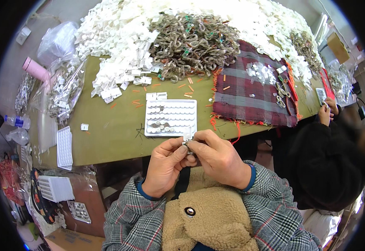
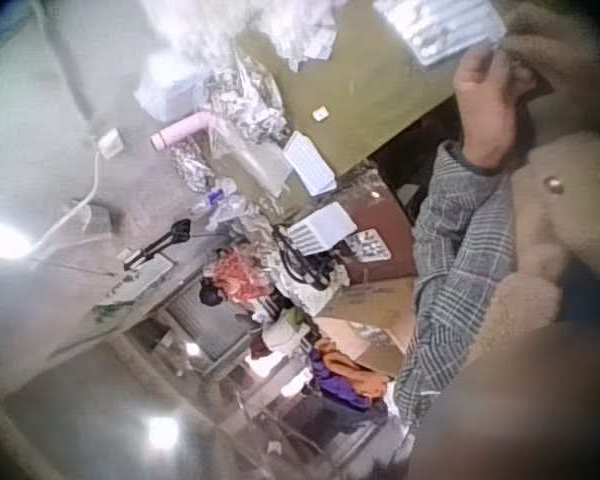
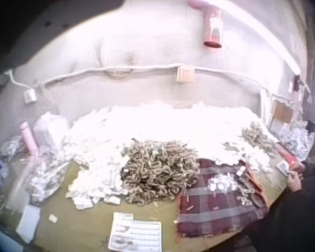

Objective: The person repeatedly picks small white plastic housings and metal contacts from a table, inserts the contacts into the housings, and places the assembled units into a white tray. The person handles items one at a time and continues the same insertion cycle throughout the clip.

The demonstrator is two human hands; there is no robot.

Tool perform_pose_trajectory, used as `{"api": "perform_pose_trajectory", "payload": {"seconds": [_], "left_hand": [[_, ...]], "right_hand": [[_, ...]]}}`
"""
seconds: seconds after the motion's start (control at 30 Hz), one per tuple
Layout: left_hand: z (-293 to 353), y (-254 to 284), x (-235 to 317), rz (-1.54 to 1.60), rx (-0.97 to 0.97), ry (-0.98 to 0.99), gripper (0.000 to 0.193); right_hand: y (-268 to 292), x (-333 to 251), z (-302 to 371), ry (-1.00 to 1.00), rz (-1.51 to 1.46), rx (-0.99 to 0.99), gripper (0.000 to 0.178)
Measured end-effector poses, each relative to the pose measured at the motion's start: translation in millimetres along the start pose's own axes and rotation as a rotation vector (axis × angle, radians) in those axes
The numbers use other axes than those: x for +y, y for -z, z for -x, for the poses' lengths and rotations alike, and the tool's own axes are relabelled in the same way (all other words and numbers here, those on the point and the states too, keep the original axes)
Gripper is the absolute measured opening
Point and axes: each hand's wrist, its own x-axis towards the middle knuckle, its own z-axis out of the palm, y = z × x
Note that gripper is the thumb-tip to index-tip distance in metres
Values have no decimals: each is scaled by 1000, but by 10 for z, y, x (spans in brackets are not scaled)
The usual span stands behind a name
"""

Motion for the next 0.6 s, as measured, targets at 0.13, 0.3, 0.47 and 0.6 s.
{"api": "perform_pose_trajectory", "payload": {"seconds": [0.13,0.3,0.47,0.6], "left_hand": [[39,60,40,103,-27,3,26],[44,99,92,179,-88,2,24],[69,120,68,73,39,-34,24],[79,171,121,-39,112,-30,21]], "right_hand": [[45,-43,-73,-76,-142,-6,30],[-47,-107,-151,-74,-165,130,25],[-244,65,-139,349,69,115,32],[-339,161,-82,318,-3,117,41]]}}
